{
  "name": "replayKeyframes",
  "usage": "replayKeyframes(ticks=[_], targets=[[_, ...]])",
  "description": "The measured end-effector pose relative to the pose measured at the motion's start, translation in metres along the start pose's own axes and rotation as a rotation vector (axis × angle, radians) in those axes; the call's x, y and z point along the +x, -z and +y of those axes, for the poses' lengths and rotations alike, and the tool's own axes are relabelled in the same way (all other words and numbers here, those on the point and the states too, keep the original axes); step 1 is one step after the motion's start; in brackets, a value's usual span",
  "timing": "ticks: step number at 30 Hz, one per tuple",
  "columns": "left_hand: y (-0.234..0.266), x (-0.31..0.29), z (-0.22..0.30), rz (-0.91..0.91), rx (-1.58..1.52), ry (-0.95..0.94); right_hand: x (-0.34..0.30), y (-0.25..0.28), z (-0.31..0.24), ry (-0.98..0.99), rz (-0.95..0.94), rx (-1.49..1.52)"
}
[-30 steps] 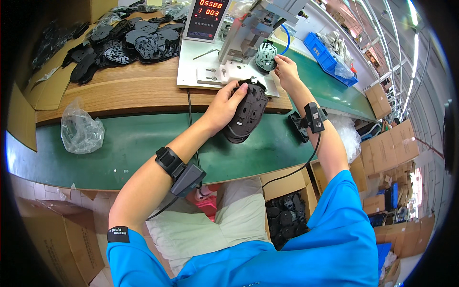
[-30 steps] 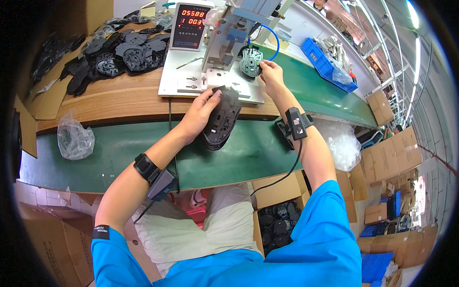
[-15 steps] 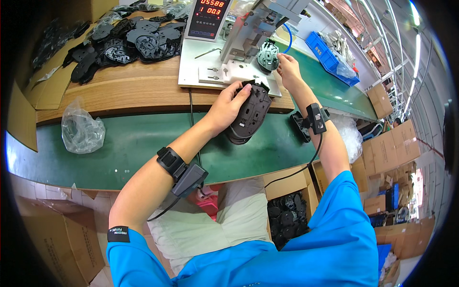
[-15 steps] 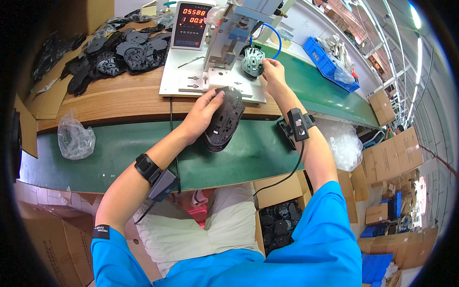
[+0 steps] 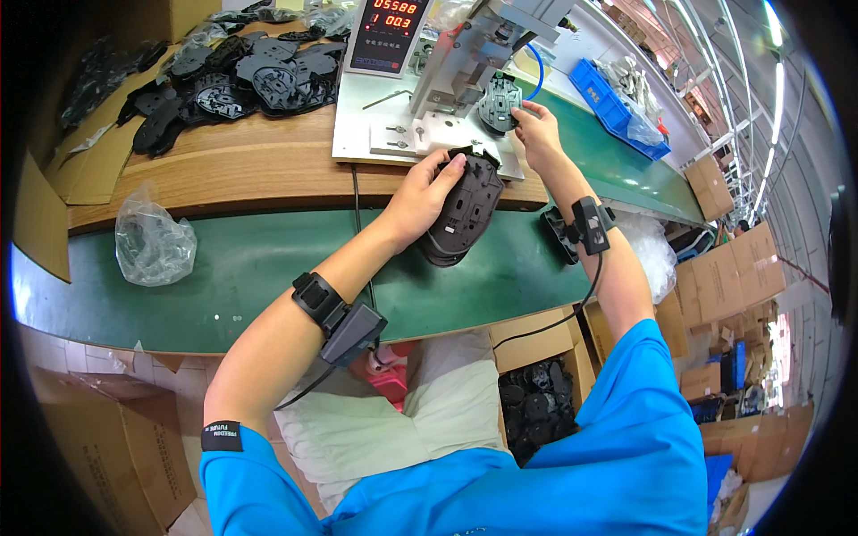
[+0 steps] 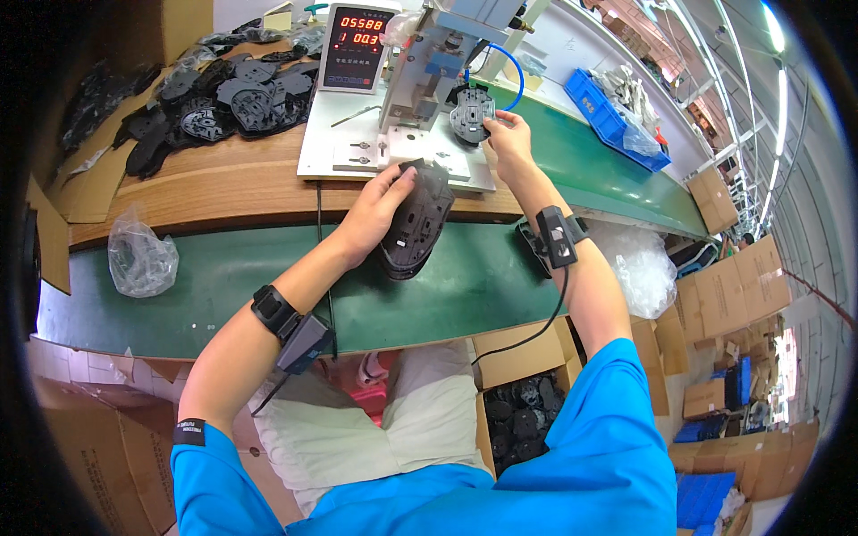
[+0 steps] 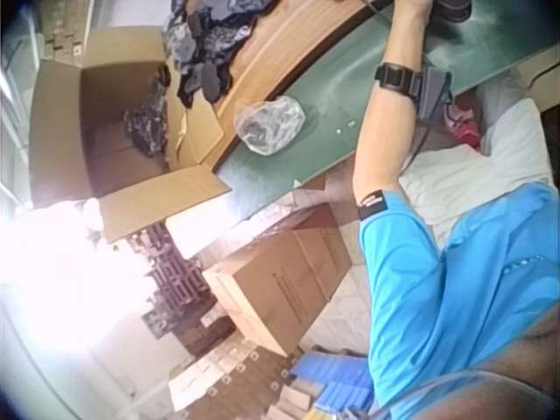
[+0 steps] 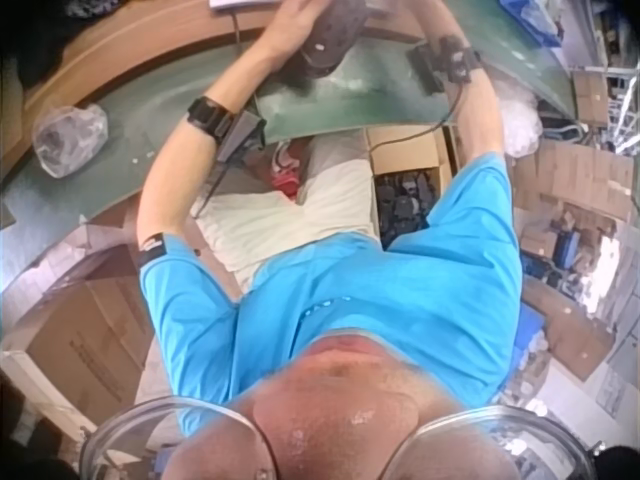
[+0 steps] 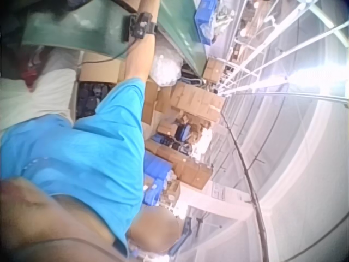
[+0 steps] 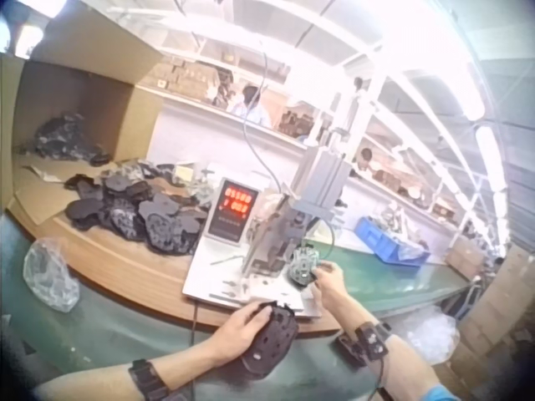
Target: Assembling computer mouse components using a press machine on a production line.
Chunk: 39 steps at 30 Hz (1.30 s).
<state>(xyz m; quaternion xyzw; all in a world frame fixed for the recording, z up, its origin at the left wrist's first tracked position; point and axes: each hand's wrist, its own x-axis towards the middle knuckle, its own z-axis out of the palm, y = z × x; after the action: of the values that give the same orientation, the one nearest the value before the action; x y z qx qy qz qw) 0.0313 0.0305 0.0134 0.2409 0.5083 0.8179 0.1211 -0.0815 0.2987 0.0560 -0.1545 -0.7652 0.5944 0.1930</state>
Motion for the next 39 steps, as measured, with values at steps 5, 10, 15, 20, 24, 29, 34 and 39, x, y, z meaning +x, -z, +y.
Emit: replayKeyframes(ticks=[5,10,15,20,24,29,34,39], targets=[[0.004,-0.003,-0.009,0.006,-0.052,0.002,-0.071,0.024,-0.033,-0.031,-0.138,0.358],[0.005,-0.002,-0.028,-0.052,0.175,-0.044,-0.187,0.053,-0.041,-0.049,-0.353,0.561],[-0.008,-0.004,-0.020,0.018,0.243,-0.094,-0.251,0.022,0.006,0.160,-0.178,0.304],[0.030,0.002,-0.037,0.053,0.202,0.056,-0.267,-0.032,0.017,0.201,-0.037,0.175],[-0.011,-0.006,0.005,0.127,-0.080,0.287,-0.257,-0.034,0.017,0.287,0.154,0.035],[-0.006,-0.003,-0.004,0.010,-0.082,0.220,-0.253,-0.046,0.036,0.504,0.319,-0.027],[0.005,-0.004,-0.001,-0.018,0.053,0.189,-0.266,-0.055,0.034,0.449,0.209,0.173],[-0.009,-0.004,-0.001,-0.320,0.274,0.017,-0.287,-0.040,0.026,0.421,0.085,0.249]])
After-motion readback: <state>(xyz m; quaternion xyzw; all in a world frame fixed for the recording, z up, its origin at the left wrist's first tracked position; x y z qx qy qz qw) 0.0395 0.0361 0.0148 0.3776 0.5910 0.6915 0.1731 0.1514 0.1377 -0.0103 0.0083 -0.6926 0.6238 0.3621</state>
